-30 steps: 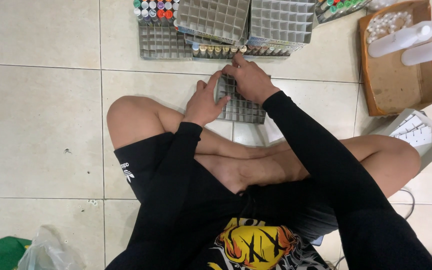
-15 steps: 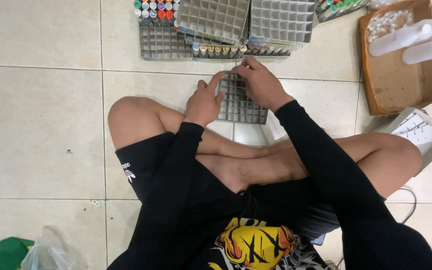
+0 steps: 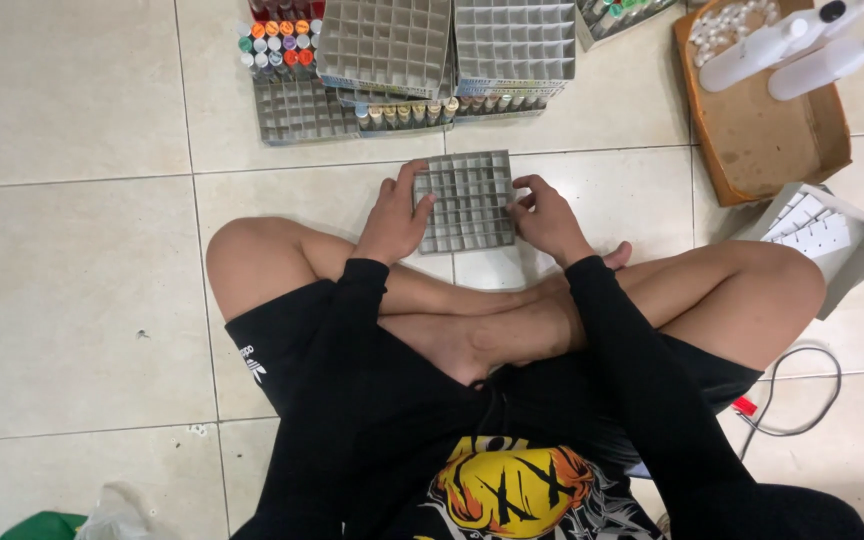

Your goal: The person sits on the floor and assembles small, rectangular paint strips into a larger grid-like structure. They pick up individual strips from a box and carefully arrange them side-by-side on the floor, creating a patterned sheet.

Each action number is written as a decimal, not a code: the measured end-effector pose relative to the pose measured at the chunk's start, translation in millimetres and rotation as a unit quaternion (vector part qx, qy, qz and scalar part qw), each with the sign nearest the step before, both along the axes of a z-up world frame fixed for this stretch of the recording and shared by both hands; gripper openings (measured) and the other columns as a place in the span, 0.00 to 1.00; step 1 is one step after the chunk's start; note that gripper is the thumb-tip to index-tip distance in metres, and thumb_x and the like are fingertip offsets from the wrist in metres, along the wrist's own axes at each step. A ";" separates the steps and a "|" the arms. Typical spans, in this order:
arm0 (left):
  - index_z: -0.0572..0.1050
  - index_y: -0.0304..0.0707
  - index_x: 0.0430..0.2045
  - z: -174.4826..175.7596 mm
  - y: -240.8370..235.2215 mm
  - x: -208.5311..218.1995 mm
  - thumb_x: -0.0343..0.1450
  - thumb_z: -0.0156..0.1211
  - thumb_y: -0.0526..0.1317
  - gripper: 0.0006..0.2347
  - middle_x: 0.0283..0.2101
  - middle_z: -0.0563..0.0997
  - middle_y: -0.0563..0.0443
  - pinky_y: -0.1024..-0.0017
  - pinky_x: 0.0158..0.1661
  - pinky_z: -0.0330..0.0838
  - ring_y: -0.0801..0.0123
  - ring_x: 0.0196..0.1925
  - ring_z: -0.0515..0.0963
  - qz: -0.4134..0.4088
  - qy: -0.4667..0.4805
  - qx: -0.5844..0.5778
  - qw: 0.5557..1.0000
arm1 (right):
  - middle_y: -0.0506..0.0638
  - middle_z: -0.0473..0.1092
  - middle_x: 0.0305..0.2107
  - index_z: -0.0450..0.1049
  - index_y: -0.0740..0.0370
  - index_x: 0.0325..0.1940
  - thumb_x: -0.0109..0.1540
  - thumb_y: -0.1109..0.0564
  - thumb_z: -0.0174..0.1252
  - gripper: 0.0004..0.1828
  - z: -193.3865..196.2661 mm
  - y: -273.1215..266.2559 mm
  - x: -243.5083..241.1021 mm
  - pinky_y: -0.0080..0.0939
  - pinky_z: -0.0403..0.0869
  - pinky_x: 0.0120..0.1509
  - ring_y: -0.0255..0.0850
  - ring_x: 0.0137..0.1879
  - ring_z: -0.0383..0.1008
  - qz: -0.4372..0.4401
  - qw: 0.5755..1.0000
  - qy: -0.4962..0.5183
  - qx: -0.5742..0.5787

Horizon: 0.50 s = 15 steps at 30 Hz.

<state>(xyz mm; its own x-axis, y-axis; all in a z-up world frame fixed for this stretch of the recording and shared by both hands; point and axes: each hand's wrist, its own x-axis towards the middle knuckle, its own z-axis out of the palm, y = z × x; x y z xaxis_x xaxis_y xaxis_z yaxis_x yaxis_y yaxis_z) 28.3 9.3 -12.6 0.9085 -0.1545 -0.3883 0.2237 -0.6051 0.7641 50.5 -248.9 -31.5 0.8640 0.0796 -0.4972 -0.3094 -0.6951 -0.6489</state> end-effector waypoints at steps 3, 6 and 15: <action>0.44 0.59 0.72 21.4 0.0 -5.6 0.81 0.43 0.42 0.24 0.60 0.64 0.22 0.41 0.63 0.68 0.29 0.68 0.66 0.030 0.014 -0.062 0.998 | 0.61 0.76 0.40 0.71 0.60 0.65 0.67 0.56 0.56 0.21 -32.1 -13.5 -1.3 0.49 0.76 0.40 0.47 0.33 0.81 -0.007 1.000 0.000 -0.007; 0.45 0.52 0.73 16.2 0.0 -9.0 0.81 0.41 0.44 0.24 0.58 0.67 0.21 0.42 0.61 0.70 0.30 0.65 0.70 -0.015 0.021 -0.036 0.999 | 0.70 0.73 0.45 0.69 0.70 0.66 0.66 0.61 0.52 0.23 14.8 3.8 -19.3 0.47 0.78 0.43 0.48 0.30 0.80 -0.014 0.999 0.026 0.029; 0.39 0.48 0.73 2.8 -2.8 -11.6 0.81 0.43 0.41 0.26 0.53 0.72 0.21 0.41 0.57 0.71 0.31 0.60 0.75 -0.013 -0.004 -0.050 0.999 | 0.74 0.71 0.50 0.68 0.73 0.67 0.64 0.65 0.51 0.25 -8.8 -4.5 -34.3 0.50 0.80 0.44 0.49 0.32 0.82 -0.026 0.998 0.032 0.052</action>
